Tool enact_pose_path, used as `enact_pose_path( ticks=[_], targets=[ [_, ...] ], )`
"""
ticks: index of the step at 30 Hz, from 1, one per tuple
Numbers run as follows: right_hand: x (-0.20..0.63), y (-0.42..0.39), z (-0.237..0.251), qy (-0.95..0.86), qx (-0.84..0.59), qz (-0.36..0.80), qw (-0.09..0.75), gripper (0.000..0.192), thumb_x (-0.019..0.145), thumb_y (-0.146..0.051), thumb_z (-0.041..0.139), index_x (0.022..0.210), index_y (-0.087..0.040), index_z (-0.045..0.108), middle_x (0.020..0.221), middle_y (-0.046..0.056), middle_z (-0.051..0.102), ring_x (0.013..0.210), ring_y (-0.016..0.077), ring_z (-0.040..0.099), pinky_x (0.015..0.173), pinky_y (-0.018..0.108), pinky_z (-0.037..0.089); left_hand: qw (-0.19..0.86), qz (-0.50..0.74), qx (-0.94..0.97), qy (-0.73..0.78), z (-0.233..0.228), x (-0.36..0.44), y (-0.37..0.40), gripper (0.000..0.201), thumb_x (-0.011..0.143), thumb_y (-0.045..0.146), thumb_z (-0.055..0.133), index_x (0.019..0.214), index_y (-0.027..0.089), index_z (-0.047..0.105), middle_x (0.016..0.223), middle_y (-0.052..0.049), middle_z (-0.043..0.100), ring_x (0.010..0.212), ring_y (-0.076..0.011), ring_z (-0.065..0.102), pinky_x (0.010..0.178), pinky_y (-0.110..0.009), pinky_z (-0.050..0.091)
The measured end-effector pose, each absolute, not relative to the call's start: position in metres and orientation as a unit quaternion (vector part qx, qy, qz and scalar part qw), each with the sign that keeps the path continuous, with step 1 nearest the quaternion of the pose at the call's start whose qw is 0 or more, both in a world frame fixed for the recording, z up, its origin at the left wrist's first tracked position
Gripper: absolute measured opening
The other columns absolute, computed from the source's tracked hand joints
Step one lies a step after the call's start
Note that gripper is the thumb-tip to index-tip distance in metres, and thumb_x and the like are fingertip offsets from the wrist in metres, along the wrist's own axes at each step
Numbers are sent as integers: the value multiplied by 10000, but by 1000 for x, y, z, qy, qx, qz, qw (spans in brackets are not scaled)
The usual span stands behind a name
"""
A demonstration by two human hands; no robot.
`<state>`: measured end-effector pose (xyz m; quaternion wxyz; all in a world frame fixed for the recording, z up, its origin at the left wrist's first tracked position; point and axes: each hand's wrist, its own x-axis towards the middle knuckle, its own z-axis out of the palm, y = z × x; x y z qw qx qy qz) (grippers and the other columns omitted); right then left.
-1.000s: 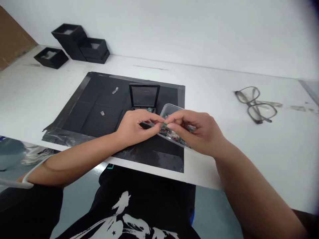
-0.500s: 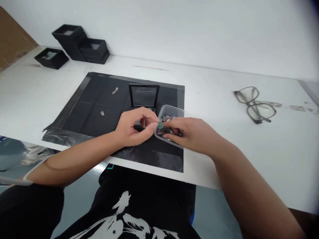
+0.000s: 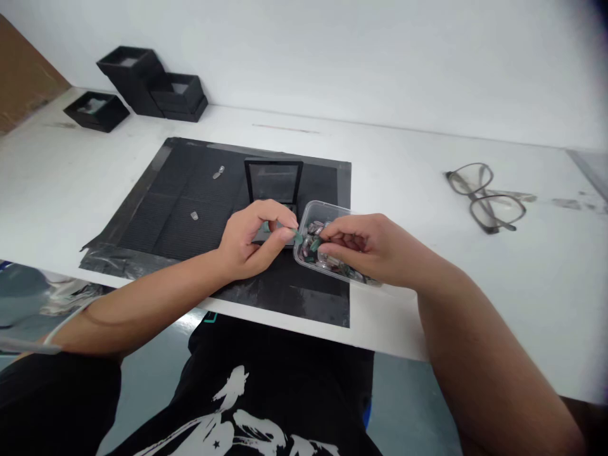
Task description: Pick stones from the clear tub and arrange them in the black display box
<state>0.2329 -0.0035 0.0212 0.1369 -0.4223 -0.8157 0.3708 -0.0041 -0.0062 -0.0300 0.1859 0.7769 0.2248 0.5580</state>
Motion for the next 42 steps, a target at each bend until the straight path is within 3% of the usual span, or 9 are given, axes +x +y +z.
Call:
enact_pose_path(
  ticks=[7, 11, 19, 23, 28, 33, 38, 42],
  targets=[
    [237, -3, 21, -801, -421, 390, 172, 219, 914, -391, 591, 850, -195, 663, 621, -21, 569, 523, 93, 449, 498, 254, 345, 168, 525, 815, 180, -23, -2, -6, 80, 909, 201, 611, 986, 190, 594, 821, -30, 695, 696, -106, 634, 641, -222, 515],
    [238, -1, 20, -805, -425, 384, 155, 221, 932, -387, 566, 830, -200, 627, 579, -43, 511, 506, 86, 411, 485, 249, 323, 144, 473, 856, 153, -19, 1, -6, 84, 864, 216, 692, 924, 175, 652, 681, 1, 686, 614, -93, 625, 618, -203, 491],
    [238, 0, 23, -809, -478, 322, 112, 236, 918, -347, 525, 725, -212, 512, 508, -70, 407, 466, 81, 341, 468, 252, 269, 95, 414, 883, 201, -18, 5, -11, 77, 832, 241, 720, 891, 196, 696, 655, 16, 671, 596, -98, 609, 608, -216, 472],
    [236, -5, 25, -825, -500, 243, 96, 102, 867, -315, 559, 866, -226, 510, 468, -101, 333, 433, 92, 315, 468, 259, 255, 120, 427, 866, 231, -16, 5, -10, 44, 821, 213, 706, 853, 184, 697, 601, 32, 611, 575, -86, 572, 607, -213, 460],
    [233, -10, 23, -864, -466, 172, 77, 183, 852, -226, 502, 989, -242, 623, 504, -71, 467, 446, 106, 391, 496, 257, 280, 129, 450, 846, 254, -15, 4, -10, 25, 801, 196, 693, 812, 175, 688, 602, 29, 611, 567, -80, 545, 608, -212, 458],
    [233, -6, 19, -868, -460, 175, 67, 252, 831, -196, 505, 895, -267, 738, 662, -20, 668, 566, 131, 532, 537, 258, 328, 151, 445, 836, 282, -16, 3, -12, 10, 791, 169, 667, 795, 167, 658, 620, 27, 629, 592, -73, 562, 650, -201, 482],
    [232, -6, 17, -875, -436, 209, 42, 241, 874, -336, 575, 1027, -301, 758, 630, -29, 652, 542, 120, 517, 528, 248, 329, 174, 467, 822, 275, -18, 2, -12, 89, 752, 93, 638, 811, 160, 641, 644, 27, 639, 594, -63, 572, 618, -169, 480],
    [230, -4, 15, -867, -447, 220, 22, 216, 876, -353, 595, 1012, -327, 761, 590, -45, 616, 516, 109, 483, 515, 243, 313, 180, 476, 819, 263, -21, 2, -12, 198, 672, 11, 572, 784, 163, 632, 671, 26, 647, 587, -57, 564, 603, -162, 472]
  ],
)
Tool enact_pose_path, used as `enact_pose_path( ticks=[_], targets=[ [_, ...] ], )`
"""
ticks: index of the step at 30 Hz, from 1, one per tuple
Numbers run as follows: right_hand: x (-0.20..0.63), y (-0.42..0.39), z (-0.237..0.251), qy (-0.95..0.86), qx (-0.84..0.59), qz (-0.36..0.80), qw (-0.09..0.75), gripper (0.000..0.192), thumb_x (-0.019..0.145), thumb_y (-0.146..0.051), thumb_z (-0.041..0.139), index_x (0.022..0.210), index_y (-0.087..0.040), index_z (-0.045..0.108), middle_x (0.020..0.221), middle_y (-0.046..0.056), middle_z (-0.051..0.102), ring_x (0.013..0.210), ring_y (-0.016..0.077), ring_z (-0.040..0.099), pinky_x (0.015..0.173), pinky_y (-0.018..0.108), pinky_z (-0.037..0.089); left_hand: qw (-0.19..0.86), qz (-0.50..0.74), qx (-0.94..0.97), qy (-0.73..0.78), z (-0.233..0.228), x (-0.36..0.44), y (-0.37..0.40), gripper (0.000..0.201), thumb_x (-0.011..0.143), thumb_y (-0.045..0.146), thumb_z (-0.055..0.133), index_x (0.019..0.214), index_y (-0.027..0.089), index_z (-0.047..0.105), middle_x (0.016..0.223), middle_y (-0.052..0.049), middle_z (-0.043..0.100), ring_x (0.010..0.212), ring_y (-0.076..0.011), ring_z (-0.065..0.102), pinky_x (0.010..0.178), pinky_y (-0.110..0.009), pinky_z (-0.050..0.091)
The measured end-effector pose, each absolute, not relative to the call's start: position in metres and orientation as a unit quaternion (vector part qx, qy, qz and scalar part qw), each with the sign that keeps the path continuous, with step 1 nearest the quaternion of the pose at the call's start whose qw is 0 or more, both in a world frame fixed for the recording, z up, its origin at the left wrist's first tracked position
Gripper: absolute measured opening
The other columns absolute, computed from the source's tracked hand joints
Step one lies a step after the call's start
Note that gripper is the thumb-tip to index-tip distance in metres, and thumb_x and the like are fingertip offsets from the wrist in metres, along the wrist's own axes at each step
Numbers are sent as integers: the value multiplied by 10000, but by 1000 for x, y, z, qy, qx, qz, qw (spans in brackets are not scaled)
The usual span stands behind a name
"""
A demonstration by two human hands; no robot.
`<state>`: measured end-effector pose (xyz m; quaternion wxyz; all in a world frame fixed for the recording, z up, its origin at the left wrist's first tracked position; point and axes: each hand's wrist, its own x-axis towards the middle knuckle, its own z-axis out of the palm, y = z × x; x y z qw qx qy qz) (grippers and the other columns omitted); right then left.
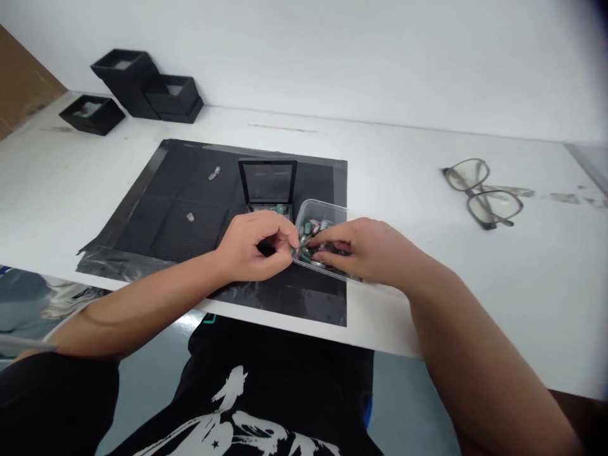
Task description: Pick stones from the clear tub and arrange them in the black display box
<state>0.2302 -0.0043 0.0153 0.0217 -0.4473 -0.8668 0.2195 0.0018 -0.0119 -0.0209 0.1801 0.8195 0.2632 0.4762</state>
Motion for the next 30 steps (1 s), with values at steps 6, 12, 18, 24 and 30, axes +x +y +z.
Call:
enact_pose_path(
  ticks=[6, 12, 18, 24, 30],
  targets=[
    [229, -2, 15, -864, -456, 215, 9, 191, 887, -361, 569, 972, -289, 724, 567, -45, 567, 521, 117, 477, 522, 255, 313, 194, 492, 815, 236, -23, 0, -11, 190, 682, 23, 536, 777, 172, 608, 709, 16, 650, 592, -61, 556, 587, -171, 468],
    [230, -2, 16, -855, -466, 230, 5, 133, 885, -344, 549, 921, -255, 642, 553, -49, 537, 506, 123, 476, 509, 259, 316, 212, 515, 810, 182, -23, -3, -8, 155, 751, 48, 504, 815, 176, 564, 720, 4, 615, 601, -73, 548, 581, -194, 466],
    [241, 6, 15, -827, -509, 240, -15, 170, 897, -380, 524, 940, -258, 633, 504, -64, 470, 468, 128, 455, 481, 262, 299, 210, 590, 749, 218, -29, -5, -8, 69, 846, 148, 504, 808, 193, 538, 693, -3, 561, 590, -98, 503, 566, -250, 431],
    [263, 8, 21, -811, -550, 198, 18, 229, 908, -447, 535, 945, -262, 665, 514, -49, 493, 450, 132, 447, 469, 273, 300, 213, 628, 728, 174, -27, -6, -10, 126, 922, 211, 473, 811, 208, 533, 650, -7, 552, 548, -94, 523, 523, -244, 448],
    [255, -11, 35, -820, -508, 61, 258, 178, 906, -412, 584, 906, -276, 699, 513, -19, 480, 471, 155, 455, 504, 319, 361, 299, 634, 701, 131, -13, -4, -20, 126, 912, 180, 504, 789, 202, 521, 619, 23, 511, 473, -62, 507, 442, -193, 437]
  ],
)
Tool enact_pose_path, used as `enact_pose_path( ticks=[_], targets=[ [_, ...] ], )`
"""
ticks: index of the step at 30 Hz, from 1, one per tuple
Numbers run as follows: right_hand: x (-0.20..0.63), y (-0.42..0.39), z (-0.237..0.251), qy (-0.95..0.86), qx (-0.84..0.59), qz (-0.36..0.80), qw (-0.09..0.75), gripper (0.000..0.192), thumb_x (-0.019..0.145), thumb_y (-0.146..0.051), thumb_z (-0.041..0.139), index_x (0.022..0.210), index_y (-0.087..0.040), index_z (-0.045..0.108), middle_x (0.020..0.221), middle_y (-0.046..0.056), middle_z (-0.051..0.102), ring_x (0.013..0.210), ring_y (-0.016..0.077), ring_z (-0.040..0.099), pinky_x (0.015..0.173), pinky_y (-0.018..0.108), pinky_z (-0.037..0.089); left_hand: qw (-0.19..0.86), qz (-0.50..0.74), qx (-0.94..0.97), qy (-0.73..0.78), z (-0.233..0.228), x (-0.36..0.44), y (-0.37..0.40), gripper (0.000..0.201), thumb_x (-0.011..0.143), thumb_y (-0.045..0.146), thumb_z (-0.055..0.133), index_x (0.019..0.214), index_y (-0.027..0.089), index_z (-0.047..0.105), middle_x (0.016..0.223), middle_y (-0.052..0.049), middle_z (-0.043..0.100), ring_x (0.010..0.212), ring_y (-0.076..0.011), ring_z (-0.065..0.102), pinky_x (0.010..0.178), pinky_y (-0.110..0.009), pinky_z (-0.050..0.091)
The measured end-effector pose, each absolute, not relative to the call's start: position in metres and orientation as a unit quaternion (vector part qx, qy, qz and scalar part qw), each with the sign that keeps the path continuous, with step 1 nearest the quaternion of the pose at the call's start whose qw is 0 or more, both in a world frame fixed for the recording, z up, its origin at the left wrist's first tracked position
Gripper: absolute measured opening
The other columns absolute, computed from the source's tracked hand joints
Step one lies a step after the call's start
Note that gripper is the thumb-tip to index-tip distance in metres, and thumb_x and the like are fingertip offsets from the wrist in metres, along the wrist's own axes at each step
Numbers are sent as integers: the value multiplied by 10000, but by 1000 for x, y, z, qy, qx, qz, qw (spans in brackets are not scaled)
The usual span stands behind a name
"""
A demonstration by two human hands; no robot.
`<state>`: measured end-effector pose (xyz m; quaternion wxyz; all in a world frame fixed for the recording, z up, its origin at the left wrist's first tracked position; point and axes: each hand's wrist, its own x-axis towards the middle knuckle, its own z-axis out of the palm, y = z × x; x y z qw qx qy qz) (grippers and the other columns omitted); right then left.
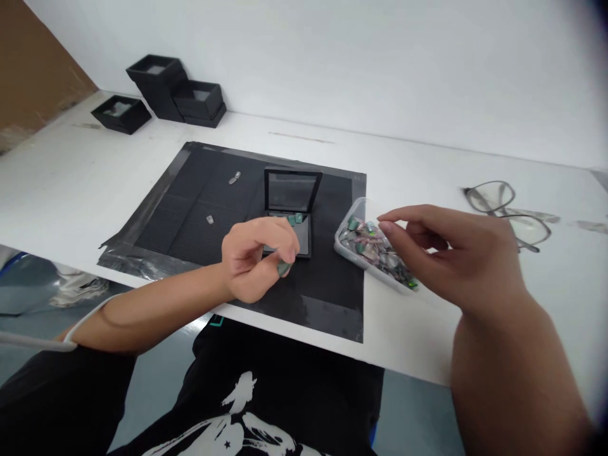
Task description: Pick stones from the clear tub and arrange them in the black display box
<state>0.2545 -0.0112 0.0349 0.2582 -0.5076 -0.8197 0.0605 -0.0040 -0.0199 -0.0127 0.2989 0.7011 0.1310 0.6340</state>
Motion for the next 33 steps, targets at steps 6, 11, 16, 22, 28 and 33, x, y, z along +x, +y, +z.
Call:
enact_pose_path(
  ticks=[6, 11, 16, 22, 28, 33],
  targets=[
    [205, -34, 27, -839, -380, 99, 376, 208, 865, -457, 665, 963, -280, 713, 591, 2, 603, 479, 140, 487, 494, 313, 406, 359, 598, 702, 146, -7, -3, -27, 104, 881, 124, 528, 813, 200, 550, 644, 18, 546, 520, -75, 540, 487, -210, 458],
    [184, -46, 19, -823, -367, 203, 382, 337, 796, -572, 717, 950, -273, 726, 541, -42, 503, 488, 112, 465, 478, 274, 396, 164, 584, 790, 86, -9, -1, -23, 90, 846, 160, 539, 776, 209, 565, 609, 23, 557, 476, -91, 511, 469, -236, 427],
    [185, -51, 17, -798, -347, 268, 413, 195, 819, -418, 751, 979, -308, 741, 525, -58, 469, 468, 110, 464, 459, 274, 418, 102, 595, 792, 88, -11, -1, -19, 78, 781, 132, 602, 766, 208, 590, 620, 26, 552, 471, -86, 491, 454, -229, 427],
    [182, -49, 14, -763, -319, 327, 457, 154, 803, -289, 772, 950, -331, 779, 595, -41, 673, 492, 123, 571, 471, 278, 495, 137, 608, 772, 126, -11, 0, -20, 112, 772, 165, 638, 786, 213, 537, 632, 35, 566, 500, -69, 529, 487, -191, 467],
    [182, -47, 9, -738, -288, 400, 461, 278, 788, -204, 776, 1037, -329, 783, 639, -42, 739, 455, 112, 625, 437, 239, 514, 172, 591, 771, 164, -12, 0, -22, 139, 773, 203, 617, 896, 214, 553, 628, 43, 514, 517, -77, 495, 488, -215, 456],
    [181, -47, 4, -720, -266, 413, 490, 366, 766, -114, 777, 1047, -348, 781, 661, -44, 750, 478, 118, 661, 459, 232, 547, 233, 539, 796, 150, -14, -2, -24, 258, 816, 113, 562, 1064, 185, 570, 718, 1, 623, 594, -93, 582, 544, -220, 499]
  ],
)
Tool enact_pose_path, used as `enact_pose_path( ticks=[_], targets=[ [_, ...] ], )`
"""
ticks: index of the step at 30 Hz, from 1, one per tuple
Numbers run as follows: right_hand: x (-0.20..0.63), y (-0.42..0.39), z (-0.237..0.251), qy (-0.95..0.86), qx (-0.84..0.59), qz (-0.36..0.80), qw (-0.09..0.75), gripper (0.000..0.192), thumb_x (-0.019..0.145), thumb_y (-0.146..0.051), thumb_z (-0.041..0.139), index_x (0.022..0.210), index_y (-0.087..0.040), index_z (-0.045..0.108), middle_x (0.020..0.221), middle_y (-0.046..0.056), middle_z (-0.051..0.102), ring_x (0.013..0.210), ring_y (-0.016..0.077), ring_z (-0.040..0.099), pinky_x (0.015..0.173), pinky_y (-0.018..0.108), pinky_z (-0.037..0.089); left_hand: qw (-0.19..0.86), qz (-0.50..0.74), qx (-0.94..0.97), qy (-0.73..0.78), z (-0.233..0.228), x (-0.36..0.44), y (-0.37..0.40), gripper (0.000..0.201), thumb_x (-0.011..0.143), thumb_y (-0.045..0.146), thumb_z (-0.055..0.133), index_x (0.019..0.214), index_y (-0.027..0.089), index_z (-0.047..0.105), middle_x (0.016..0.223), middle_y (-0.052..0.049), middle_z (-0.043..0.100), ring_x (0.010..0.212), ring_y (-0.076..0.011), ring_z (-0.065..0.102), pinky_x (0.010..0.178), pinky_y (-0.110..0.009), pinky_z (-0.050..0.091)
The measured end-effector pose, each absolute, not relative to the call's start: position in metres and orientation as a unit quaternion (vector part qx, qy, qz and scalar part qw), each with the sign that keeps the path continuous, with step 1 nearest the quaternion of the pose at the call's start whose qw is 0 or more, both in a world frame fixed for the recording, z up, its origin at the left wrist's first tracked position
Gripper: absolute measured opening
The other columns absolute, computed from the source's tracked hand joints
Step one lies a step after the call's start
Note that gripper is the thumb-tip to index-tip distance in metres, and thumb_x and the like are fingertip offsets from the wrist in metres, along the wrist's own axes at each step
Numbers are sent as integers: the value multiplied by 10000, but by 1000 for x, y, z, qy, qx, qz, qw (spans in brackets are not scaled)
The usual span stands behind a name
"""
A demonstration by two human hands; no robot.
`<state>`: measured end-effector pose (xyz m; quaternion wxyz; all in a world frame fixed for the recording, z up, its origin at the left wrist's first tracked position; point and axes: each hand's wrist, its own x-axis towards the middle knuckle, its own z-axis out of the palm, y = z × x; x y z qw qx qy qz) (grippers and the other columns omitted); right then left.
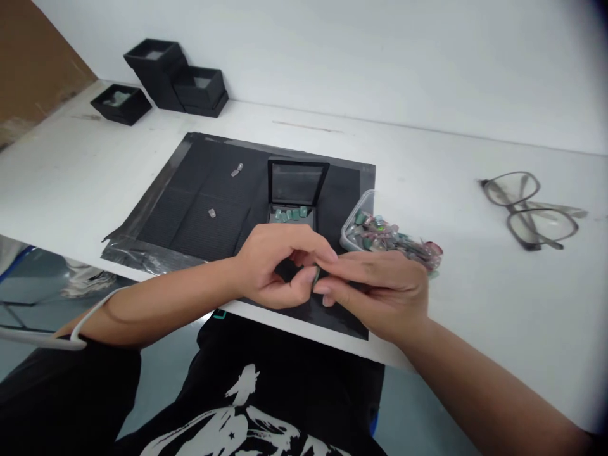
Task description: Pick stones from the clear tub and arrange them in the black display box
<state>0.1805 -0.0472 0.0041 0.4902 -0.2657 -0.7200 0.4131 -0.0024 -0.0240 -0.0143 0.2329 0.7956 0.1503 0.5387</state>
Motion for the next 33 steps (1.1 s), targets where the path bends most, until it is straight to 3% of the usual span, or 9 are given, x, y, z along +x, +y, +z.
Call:
enact_pose_path(
  ticks=[3, 13, 21, 29, 33],
  targets=[
    [180, -46, 1, -715, -259, 409, 504, 446, 769, -59, 752, 1086, -373, 765, 649, -54, 740, 481, 109, 654, 477, 231, 544, 279, 523, 794, 132, -13, -1, -27, 297, 881, 76, 510, 1154, 189, 543, 853, -30, 693, 687, -96, 669, 600, -200, 553],
    [188, -37, 4, -757, -244, 343, 500, 571, 767, -64, 758, 1235, -385, 691, 609, -77, 650, 554, 102, 611, 529, 240, 523, 425, 519, 722, 172, -14, 4, -33, 323, 987, 143, 492, 1297, 232, 498, 873, -11, 697, 764, -101, 690, 675, -225, 601],
    [188, -34, 5, -775, -256, 297, 495, 486, 782, -86, 756, 1189, -349, 715, 665, -63, 641, 570, 94, 569, 567, 246, 520, 462, 537, 681, 185, -16, 9, -32, 315, 996, 198, 498, 1306, 241, 536, 876, -10, 693, 822, -122, 689, 736, -259, 601],
    [181, -38, 2, -740, -322, 293, 513, 393, 763, -111, 780, 1108, -295, 735, 658, -55, 589, 580, 102, 542, 614, 284, 504, 356, 536, 722, 254, -17, 7, -29, 325, 960, 210, 534, 1286, 207, 534, 1115, -77, 596, 973, -141, 603, 821, -276, 543],
    [181, -40, 2, -743, -332, 281, 509, 333, 765, -174, 801, 1061, -317, 747, 658, -47, 613, 571, 112, 547, 592, 293, 504, 355, 511, 747, 233, -14, 5, -28, 277, 969, 204, 498, 1239, 199, 560, 1125, -87, 590, 1033, -159, 579, 847, -294, 531]
  ],
)
